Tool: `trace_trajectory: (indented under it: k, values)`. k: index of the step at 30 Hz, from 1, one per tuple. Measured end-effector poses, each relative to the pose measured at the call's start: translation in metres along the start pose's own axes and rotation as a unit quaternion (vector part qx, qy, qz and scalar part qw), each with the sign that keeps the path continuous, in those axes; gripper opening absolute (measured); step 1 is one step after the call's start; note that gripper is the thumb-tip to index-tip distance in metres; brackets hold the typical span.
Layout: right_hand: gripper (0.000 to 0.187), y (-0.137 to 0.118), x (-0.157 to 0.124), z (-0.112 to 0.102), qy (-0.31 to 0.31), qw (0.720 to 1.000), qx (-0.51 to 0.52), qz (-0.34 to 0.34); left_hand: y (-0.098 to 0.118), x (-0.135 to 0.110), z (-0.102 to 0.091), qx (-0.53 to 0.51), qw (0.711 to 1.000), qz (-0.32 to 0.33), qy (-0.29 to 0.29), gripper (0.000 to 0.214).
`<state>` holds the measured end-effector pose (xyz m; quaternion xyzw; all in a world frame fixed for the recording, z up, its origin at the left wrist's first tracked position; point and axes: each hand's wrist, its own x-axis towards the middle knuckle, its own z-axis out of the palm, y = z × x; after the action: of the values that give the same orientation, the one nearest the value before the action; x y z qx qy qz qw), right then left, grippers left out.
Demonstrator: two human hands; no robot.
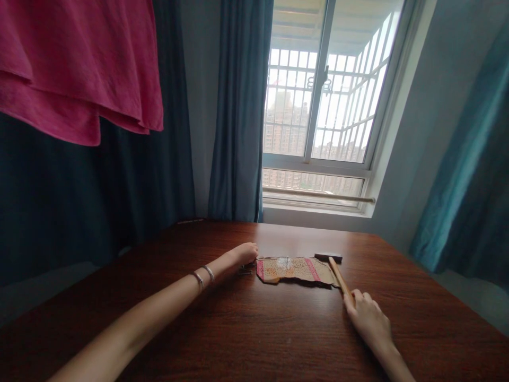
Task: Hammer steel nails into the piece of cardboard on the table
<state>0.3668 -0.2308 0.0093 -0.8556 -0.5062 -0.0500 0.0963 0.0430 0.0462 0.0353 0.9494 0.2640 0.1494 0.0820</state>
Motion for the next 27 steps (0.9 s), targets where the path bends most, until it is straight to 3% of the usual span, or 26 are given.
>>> trace_trajectory:
  k: [4, 10, 12, 15, 17, 21, 27]
  values:
    - [0.035, 0.000, 0.001, 0.000, -0.012, 1.000, 0.017, 0.006, -0.008, 0.002, -0.005, 0.038, 0.999, 0.014, -0.035, 0.020]
    - [0.037, 0.000, 0.000, -0.002, -0.020, 0.999, 0.041, 0.021, -0.008, 0.006, -0.018, 0.001, 0.993, -0.100, 0.063, 0.006]
    - [0.038, -0.002, 0.000, -0.006, 0.006, 0.998, 0.050, 0.031, -0.001, 0.012, -0.019, -0.033, 0.990, -0.116, 0.079, 0.014]
    - [0.039, -0.011, 0.007, -0.017, 0.099, 0.989, 0.106, 0.005, 0.017, 0.023, -0.017, -0.148, 0.978, -0.117, 0.090, 0.021]
    - [0.037, -0.026, 0.017, -0.024, 0.125, 0.971, 0.197, -0.046, 0.033, 0.030, -0.015, -0.223, 0.967, -0.096, 0.084, 0.026]
    - [0.036, -0.071, 0.043, -0.027, 0.088, 0.902, 0.398, -0.142, 0.063, 0.039, -0.009, -0.285, 0.954, -0.062, 0.071, 0.030]
    - [0.047, -0.137, 0.071, -0.008, 0.000, 0.826, 0.549, -0.125, 0.083, 0.043, 0.009, -0.299, 0.951, -0.049, 0.057, 0.031]
